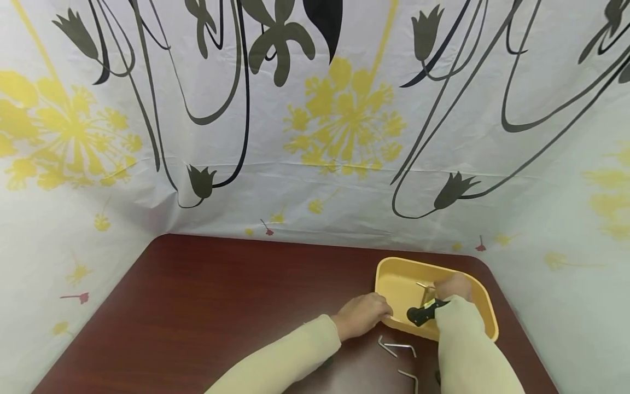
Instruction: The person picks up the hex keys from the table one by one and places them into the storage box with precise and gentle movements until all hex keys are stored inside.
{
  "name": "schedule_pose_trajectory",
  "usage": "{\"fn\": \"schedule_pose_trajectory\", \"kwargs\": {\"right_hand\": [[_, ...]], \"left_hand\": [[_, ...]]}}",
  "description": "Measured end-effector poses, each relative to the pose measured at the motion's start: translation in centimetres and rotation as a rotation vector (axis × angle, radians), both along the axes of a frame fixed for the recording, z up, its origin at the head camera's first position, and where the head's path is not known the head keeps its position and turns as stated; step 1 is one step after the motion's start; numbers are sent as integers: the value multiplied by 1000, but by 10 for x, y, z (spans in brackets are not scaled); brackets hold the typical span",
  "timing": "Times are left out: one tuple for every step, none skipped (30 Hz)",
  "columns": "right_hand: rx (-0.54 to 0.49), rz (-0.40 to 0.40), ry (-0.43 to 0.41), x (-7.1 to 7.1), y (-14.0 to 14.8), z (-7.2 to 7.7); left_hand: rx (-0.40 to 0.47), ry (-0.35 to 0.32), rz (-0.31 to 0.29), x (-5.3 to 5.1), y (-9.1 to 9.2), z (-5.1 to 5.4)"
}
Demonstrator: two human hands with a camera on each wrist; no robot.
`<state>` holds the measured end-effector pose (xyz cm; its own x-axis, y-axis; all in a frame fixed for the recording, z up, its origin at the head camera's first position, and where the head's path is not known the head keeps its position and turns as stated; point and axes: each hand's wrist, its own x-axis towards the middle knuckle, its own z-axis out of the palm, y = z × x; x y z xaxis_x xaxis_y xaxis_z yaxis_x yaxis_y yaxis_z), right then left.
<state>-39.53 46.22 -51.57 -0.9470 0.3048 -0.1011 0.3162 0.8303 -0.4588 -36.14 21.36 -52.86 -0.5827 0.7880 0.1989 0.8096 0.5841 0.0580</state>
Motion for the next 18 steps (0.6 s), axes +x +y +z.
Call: {"fn": "schedule_pose_trajectory", "kwargs": {"right_hand": [[-7, -5, 8, 2, 0, 0], [-8, -4, 19, 3, 0, -1], [-6, -2, 32, 5, 0, -1], [-9, -4, 40, 7, -1, -1], [-9, 1, 59, 9, -1, -1], [-13, -1, 78, 11, -1, 0], [-16, -1, 95, 13, -2, 1], [-19, -3, 112, 15, -2, 1], [-21, -5, 128, 16, -2, 2], [-30, -10, 144, 18, -2, 3], [-37, -13, 165, 19, -2, 4], [-43, -20, 169, 21, -2, 6], [-50, -21, 176, 23, -3, 8], [-48, -21, 184, 26, -4, 11], [-52, -22, 192, 28, -5, 13], [-56, -21, 199, 31, -6, 16], [-53, -21, 210, 34, -7, 19], [-47, -23, 212, 37, -8, 22]], "left_hand": [[5, -1, 6, 1, 0, -1], [7, 1, 11, 2, -1, -1], [8, 4, 16, 2, -1, -1], [7, 9, 23, 3, -1, -1], [5, 18, 27, 4, -1, 0], [2, 29, 30, 5, -1, 1], [0, 39, 30, 5, -1, 3], [-3, 52, 29, 6, -1, 5], [-4, 64, 27, 7, -1, 6], [-3, 73, 23, 8, -2, 8], [0, 80, 19, 9, -2, 10], [1, 80, 17, 10, -2, 11], [2, 76, 15, 11, -3, 12], [3, 73, 13, 12, -5, 13], [6, 72, 12, 13, -6, 14], [10, 71, 11, 14, -7, 15], [13, 72, 10, 15, -9, 16], [14, 76, 9, 17, -10, 17]]}}
